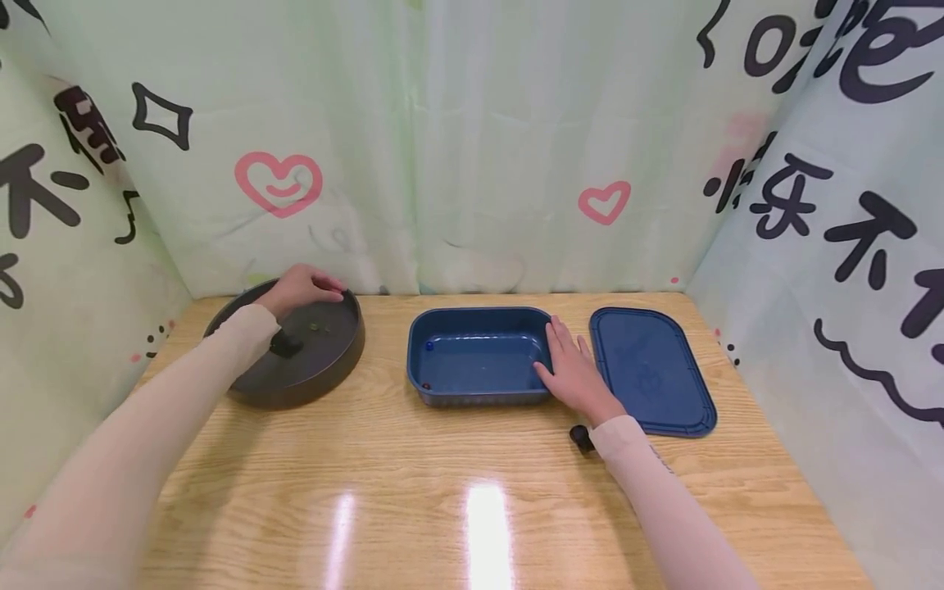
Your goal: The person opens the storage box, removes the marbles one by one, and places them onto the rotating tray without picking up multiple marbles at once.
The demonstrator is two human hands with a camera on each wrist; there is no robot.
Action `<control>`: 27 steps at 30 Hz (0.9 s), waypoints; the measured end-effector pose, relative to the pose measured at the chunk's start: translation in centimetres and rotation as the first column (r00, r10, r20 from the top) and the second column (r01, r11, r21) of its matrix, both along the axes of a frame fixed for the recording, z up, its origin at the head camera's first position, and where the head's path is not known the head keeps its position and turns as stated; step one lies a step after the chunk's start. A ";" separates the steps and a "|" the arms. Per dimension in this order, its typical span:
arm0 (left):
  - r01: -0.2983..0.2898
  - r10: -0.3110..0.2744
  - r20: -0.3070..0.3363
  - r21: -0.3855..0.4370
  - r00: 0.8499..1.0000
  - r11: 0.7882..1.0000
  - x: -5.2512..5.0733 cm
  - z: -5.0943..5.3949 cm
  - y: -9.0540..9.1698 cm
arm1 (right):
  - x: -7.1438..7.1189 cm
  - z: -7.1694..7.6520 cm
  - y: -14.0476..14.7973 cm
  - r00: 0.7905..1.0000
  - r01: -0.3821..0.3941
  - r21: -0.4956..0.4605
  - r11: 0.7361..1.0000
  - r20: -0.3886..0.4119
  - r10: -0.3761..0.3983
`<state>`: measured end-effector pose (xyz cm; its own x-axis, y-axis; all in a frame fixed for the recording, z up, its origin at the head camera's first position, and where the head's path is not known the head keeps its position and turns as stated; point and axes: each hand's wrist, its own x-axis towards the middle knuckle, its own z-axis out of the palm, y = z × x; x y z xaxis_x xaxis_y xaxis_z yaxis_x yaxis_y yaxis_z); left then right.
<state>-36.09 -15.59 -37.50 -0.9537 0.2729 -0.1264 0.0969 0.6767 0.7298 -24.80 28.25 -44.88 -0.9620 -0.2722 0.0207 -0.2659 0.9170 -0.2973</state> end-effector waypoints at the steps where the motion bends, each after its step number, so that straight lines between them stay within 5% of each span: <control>1: 0.018 -0.018 0.001 0.003 1.000 1.000 0.1 0.2 0.7 | 0.0 0.0 0.0 1.000 0.001 -0.001 1.000 0.001 -0.001; 7: 0.168 -0.170 -0.047 -0.053 0.984 0.984 0.7 0.8 5.0 | 0.1 0.0 0.0 1.000 0.004 -0.001 1.000 0.004 -0.004; 18: 0.386 -0.412 -0.121 -0.190 0.903 0.903 0.7 0.1 10.4 | 0.0 0.0 -0.1 1.000 -0.006 -0.006 1.000 0.002 0.006; 27: 0.523 -0.604 -0.141 -0.372 0.785 0.767 -1.1 -2.1 12.7 | 0.1 0.0 0.0 1.000 0.000 -0.014 1.000 0.003 0.000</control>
<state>-37.16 -2.87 -39.59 -0.6474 0.7576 -0.0831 0.6730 0.6194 0.4043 -24.71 28.26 -44.83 -0.9619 -0.2723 0.0221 -0.2655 0.9126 -0.3109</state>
